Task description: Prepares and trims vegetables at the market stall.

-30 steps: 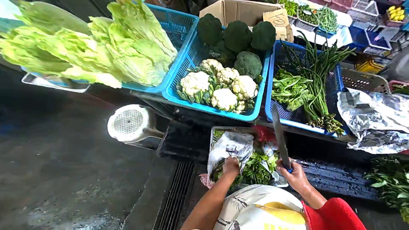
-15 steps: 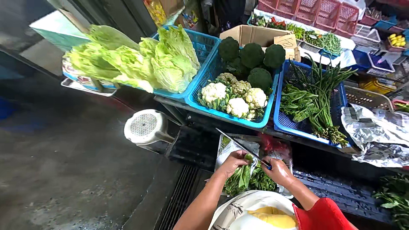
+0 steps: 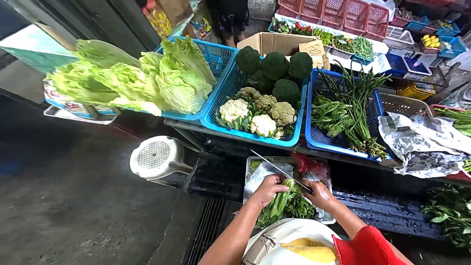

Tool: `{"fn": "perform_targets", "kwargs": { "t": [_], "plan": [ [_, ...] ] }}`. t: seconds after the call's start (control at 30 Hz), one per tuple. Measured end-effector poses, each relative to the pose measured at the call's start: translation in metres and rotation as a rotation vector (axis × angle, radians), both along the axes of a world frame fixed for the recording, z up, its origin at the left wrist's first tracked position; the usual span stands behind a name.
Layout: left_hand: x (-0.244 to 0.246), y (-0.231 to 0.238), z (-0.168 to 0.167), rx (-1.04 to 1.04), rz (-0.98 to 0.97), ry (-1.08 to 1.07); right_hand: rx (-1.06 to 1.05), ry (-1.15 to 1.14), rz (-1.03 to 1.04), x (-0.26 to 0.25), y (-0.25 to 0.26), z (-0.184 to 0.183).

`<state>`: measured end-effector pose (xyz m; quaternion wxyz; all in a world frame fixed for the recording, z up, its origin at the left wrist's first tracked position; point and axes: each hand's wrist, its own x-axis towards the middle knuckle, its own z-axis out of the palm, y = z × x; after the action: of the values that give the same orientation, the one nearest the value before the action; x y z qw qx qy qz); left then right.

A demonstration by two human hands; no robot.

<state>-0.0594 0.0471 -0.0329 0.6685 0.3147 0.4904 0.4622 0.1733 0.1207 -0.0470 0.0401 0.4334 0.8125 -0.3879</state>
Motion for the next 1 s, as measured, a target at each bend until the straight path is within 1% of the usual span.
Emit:
{"fn": "perform_targets", "kwargs": {
  "t": [0.07,0.13,0.27,0.4,0.5,0.7,0.77,0.87,0.93,1.0],
  "plan": [
    [-0.002,0.001,0.008,0.001,-0.01,-0.01,-0.031,-0.027,-0.014,0.015,0.0,-0.016],
    [-0.003,0.005,0.013,-0.03,0.018,0.007,0.01,0.012,-0.043,0.024,-0.003,-0.021],
    [0.002,0.007,0.013,-0.063,0.049,0.019,0.054,0.102,-0.079,0.012,-0.006,0.002],
    [0.009,0.007,0.015,-0.045,0.087,0.064,0.087,0.116,-0.031,-0.001,-0.003,0.022],
    [0.013,0.006,0.024,-0.065,0.121,0.082,0.135,0.102,0.026,-0.002,-0.002,0.025],
    [0.018,0.009,0.024,-0.083,0.145,0.085,0.184,0.054,0.03,-0.002,0.0,0.028],
    [0.017,0.01,0.023,-0.078,0.111,0.04,0.156,0.064,0.006,0.004,0.005,0.017],
    [0.012,0.01,0.024,-0.047,0.042,-0.073,-0.018,0.05,-0.066,0.033,0.017,-0.023],
    [0.01,0.012,0.03,-0.04,0.059,-0.107,-0.084,-0.003,-0.113,0.058,0.02,-0.046],
    [0.011,0.016,0.034,-0.053,0.096,-0.169,-0.119,-0.059,-0.128,0.076,0.017,-0.053]
  ]
}}
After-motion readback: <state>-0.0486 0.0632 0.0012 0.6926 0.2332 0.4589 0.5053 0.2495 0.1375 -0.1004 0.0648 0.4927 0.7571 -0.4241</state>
